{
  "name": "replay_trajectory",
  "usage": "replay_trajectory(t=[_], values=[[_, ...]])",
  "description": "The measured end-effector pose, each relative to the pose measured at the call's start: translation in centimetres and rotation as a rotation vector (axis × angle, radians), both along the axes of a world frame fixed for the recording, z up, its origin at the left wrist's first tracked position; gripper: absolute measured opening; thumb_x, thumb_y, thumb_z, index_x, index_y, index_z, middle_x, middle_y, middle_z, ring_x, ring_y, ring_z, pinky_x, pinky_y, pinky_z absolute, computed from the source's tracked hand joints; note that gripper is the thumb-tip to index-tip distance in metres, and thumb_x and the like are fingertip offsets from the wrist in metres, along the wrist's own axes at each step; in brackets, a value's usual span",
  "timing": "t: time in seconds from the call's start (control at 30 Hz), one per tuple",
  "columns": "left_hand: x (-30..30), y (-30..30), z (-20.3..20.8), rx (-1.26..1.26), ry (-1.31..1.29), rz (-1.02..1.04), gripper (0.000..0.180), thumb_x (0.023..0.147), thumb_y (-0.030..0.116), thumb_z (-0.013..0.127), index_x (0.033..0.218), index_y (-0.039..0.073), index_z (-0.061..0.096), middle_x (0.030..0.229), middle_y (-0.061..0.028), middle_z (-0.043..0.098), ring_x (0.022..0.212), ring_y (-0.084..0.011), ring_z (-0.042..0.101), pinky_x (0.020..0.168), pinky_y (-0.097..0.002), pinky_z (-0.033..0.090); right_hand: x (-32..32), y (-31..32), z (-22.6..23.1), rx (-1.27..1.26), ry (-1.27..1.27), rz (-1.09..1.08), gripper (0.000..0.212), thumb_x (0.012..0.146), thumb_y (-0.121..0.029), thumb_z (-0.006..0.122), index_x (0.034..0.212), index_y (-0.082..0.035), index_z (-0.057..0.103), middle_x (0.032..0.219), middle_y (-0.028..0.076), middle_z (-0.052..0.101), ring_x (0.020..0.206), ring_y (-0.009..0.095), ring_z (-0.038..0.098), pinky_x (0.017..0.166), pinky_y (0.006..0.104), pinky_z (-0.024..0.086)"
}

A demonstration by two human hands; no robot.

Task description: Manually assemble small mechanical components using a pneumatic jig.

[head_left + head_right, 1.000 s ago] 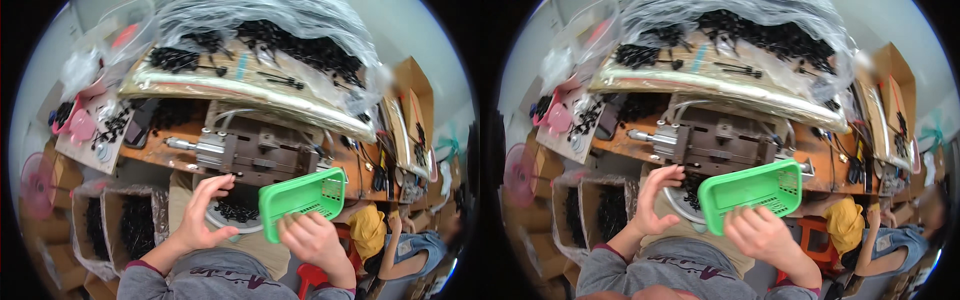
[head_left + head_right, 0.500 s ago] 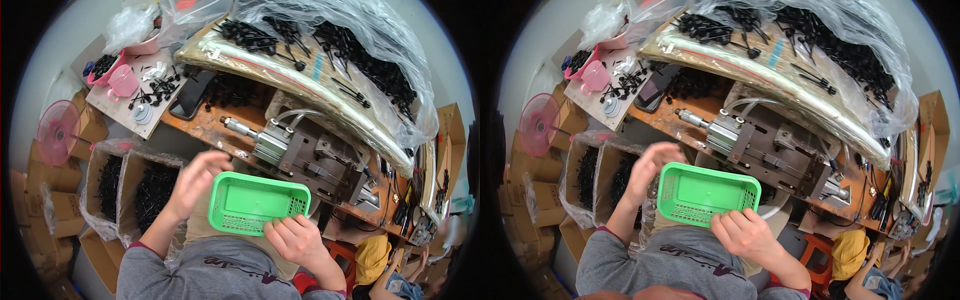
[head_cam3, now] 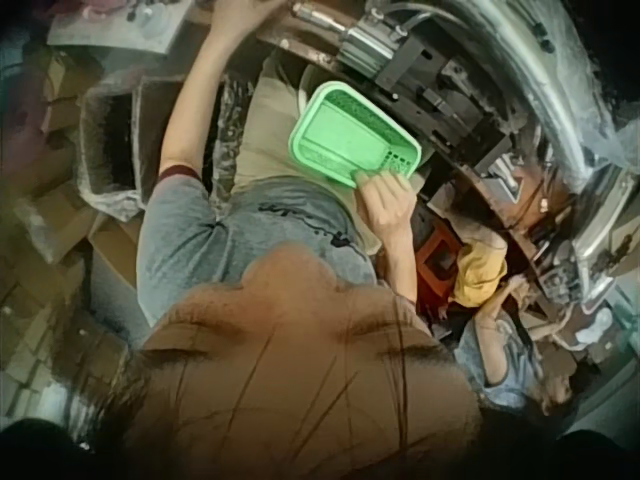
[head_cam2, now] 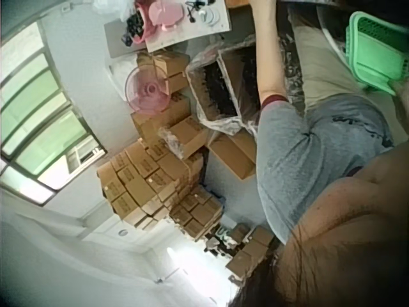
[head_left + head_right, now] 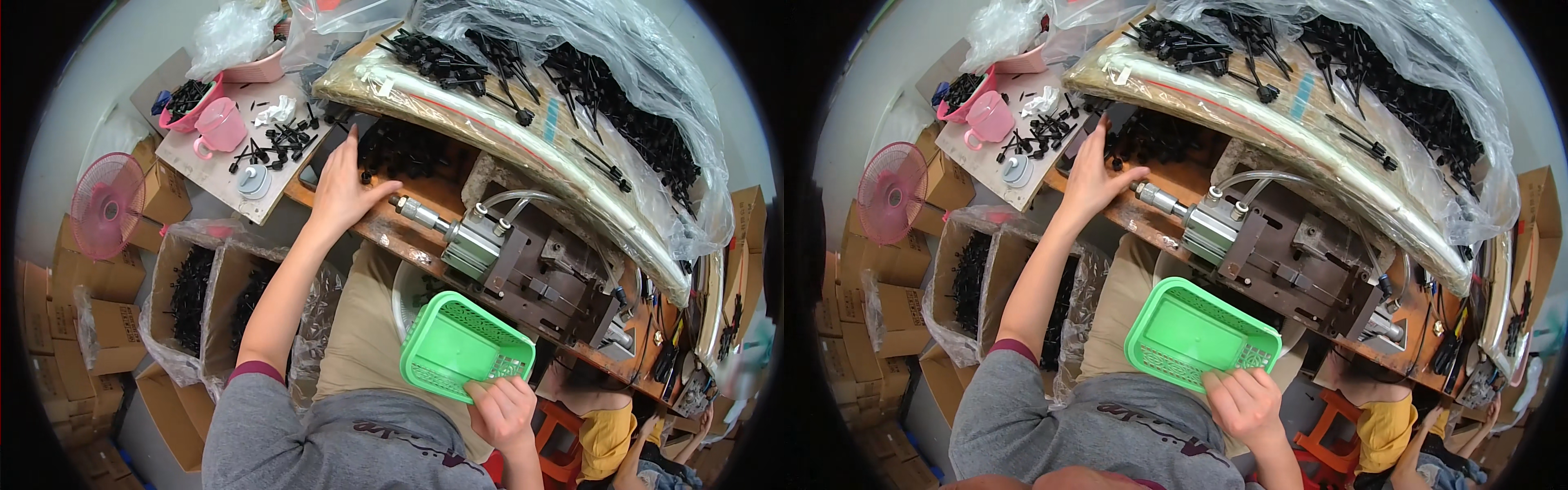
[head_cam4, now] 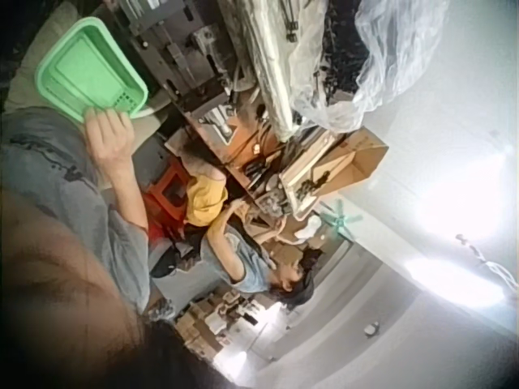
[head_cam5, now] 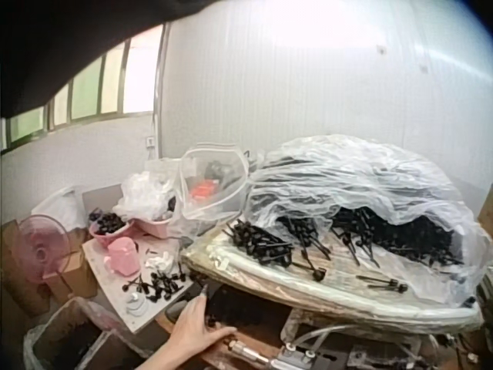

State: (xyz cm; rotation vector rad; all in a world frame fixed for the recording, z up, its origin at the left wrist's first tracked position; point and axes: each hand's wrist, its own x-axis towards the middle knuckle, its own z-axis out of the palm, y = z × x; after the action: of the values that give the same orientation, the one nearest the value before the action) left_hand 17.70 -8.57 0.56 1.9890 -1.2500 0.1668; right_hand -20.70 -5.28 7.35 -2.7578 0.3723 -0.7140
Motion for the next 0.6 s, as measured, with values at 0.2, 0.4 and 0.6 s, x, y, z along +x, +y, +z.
replay_trajectory(t=[0.2, 0.4, 0.6], values=[[-1.0, -4.9, 0.9, 0.016, -0.195, 0.004, 0.103, 0.063, 0.056, 0.085, 0.135, -0.005, 0.045, 0.116, -0.0211, 0.058, 0.11, -0.0386, 0.055, 0.099, -0.0448, 0.043, -0.2, 0.8, -1.1, 0.054, -0.021, -0.017, 0.036, 0.057, 0.0, 0.074, 0.092, -0.003, 0.066, 0.07, 0.004, 0.06, 0.059, 0.021, 0.056, 0.056, 0.0324, 0.041], [-1.2, -6.2, -0.7, -0.074, -0.41, 0.038, 0.059, 0.069, 0.047, 0.081, 0.104, 0.004, 0.061, 0.099, -0.0144, 0.057, 0.094, -0.0348, 0.056, 0.084, -0.0437, 0.047, -0.7, 0.8, -1.4, 0.068, 0.002, -0.044, 0.035, 0.059, -0.002, 0.074, 0.093, -0.002, 0.066, 0.071, 0.004, 0.06, 0.059, 0.021, 0.056, 0.057, 0.0321, 0.041], [-1.4, -5.8, -0.8, 0.069, -0.374, 0.014, 0.045, 0.074, 0.033, 0.077, 0.1, 0.001, 0.058, 0.103, -0.0193, 0.055, 0.093, -0.0404, 0.053, 0.087, -0.0482, 0.046, -0.5, 0.7, -1.2, 0.035, 0.019, -0.057, 0.034, 0.06, -0.003, 0.073, 0.093, -0.002, 0.066, 0.07, 0.004, 0.059, 0.06, 0.02, 0.056, 0.057, 0.0315, 0.041]])
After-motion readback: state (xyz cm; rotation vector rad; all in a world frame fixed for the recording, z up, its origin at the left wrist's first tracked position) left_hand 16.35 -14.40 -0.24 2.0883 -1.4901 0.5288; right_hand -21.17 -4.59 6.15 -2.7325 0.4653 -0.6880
